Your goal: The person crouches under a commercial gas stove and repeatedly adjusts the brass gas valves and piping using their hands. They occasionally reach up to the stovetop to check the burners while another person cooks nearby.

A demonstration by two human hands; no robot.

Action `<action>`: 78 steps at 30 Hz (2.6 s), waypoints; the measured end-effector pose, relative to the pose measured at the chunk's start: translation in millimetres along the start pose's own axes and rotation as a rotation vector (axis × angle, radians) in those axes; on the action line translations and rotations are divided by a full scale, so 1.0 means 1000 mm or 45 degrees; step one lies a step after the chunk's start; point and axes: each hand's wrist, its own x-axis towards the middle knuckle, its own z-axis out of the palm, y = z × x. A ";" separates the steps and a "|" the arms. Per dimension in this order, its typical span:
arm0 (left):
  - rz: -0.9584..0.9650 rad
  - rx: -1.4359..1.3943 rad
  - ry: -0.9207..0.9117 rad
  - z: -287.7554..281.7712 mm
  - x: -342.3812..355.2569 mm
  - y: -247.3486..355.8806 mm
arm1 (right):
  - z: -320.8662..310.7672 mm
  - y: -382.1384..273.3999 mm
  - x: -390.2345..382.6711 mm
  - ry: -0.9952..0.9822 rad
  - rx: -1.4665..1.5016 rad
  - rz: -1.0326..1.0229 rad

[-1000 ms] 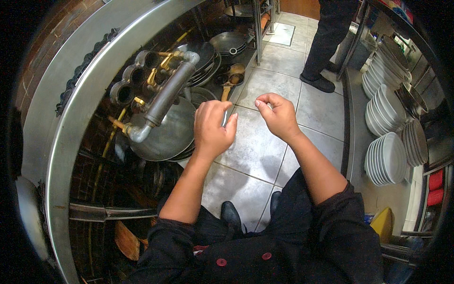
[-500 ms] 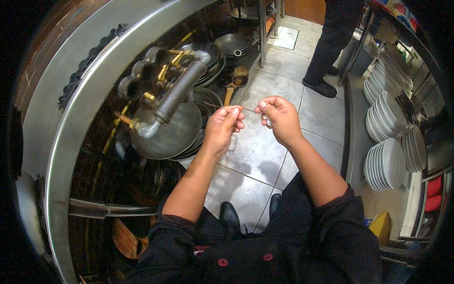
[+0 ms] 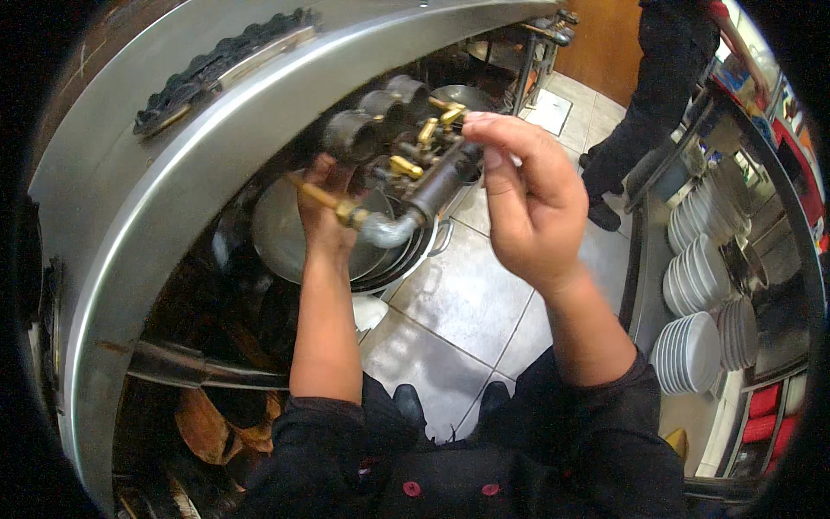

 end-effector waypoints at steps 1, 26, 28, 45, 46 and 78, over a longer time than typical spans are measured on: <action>0.114 0.082 -0.045 -0.001 0.000 0.004 | 0.010 0.003 0.000 -0.009 -0.060 -0.141; -0.082 -0.781 -0.360 -0.026 0.029 0.012 | 0.037 0.016 -0.025 0.086 -0.096 -0.055; -0.063 -0.821 -0.460 -0.025 0.026 0.017 | 0.036 0.016 -0.025 0.081 -0.110 -0.061; -0.179 -0.822 -0.208 0.004 0.014 0.015 | 0.037 0.014 -0.025 0.063 -0.059 -0.056; -0.181 -0.815 -0.209 0.005 0.013 0.015 | 0.037 0.014 -0.024 0.061 -0.060 -0.056; -0.154 -0.768 -0.282 0.007 0.010 0.025 | 0.039 0.014 -0.025 0.086 -0.047 -0.048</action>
